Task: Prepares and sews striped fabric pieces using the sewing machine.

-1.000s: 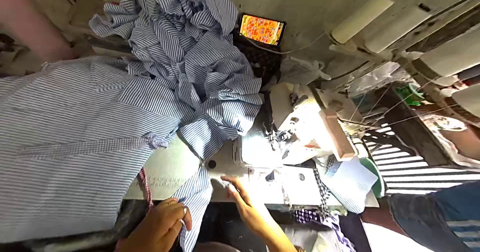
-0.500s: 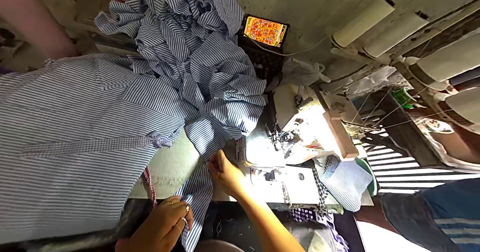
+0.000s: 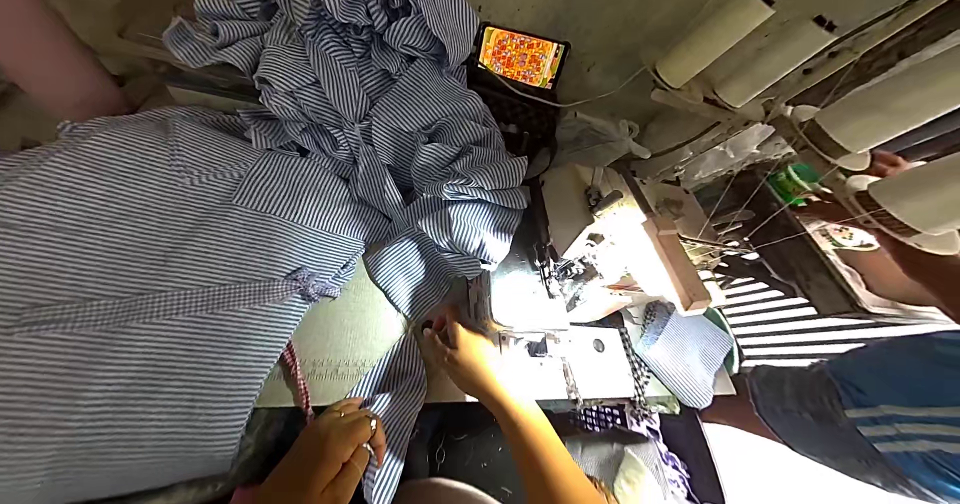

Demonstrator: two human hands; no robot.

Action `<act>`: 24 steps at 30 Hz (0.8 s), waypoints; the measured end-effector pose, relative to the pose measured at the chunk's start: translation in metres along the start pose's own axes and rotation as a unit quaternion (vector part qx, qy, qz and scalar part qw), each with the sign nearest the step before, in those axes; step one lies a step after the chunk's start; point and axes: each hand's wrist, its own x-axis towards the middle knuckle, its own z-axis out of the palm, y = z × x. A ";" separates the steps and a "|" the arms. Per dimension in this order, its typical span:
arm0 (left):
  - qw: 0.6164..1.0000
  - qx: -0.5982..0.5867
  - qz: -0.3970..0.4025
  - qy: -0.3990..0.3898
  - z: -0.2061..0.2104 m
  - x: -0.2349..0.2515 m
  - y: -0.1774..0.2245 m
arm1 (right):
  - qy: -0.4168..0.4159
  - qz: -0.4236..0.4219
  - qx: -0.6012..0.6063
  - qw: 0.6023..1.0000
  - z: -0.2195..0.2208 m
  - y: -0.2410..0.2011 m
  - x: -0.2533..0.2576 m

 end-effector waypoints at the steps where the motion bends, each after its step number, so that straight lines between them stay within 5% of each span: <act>1: 1.000 -0.001 -0.001 -0.003 -0.001 0.000 0.000 | -0.001 -0.002 0.002 1.000 0.001 -0.003 0.001; 10: 0.998 -0.041 -0.019 -0.038 -0.012 -0.007 0.000 | 0.114 -0.077 -0.005 0.990 0.018 -0.005 -0.001; 13: 0.983 -0.146 -0.034 -0.105 -0.032 -0.016 -0.004 | 0.241 -0.139 -0.005 0.961 0.032 0.011 0.001; 17: 0.981 -0.178 -0.025 -0.078 -0.076 -0.002 0.003 | 0.244 -0.172 0.018 0.954 0.047 0.016 0.030; 19: 0.997 -0.075 -0.021 0.004 -0.091 0.030 0.014 | 0.302 -0.267 -0.029 0.915 0.052 0.021 0.026; 21: 0.996 0.056 0.013 0.068 -0.083 0.076 0.014 | 0.402 -0.378 -0.072 0.831 0.057 0.036 0.021; 24: 0.988 0.125 0.084 -0.018 -0.054 0.140 0.015 | 0.415 -0.444 -0.058 0.792 0.047 0.057 -0.004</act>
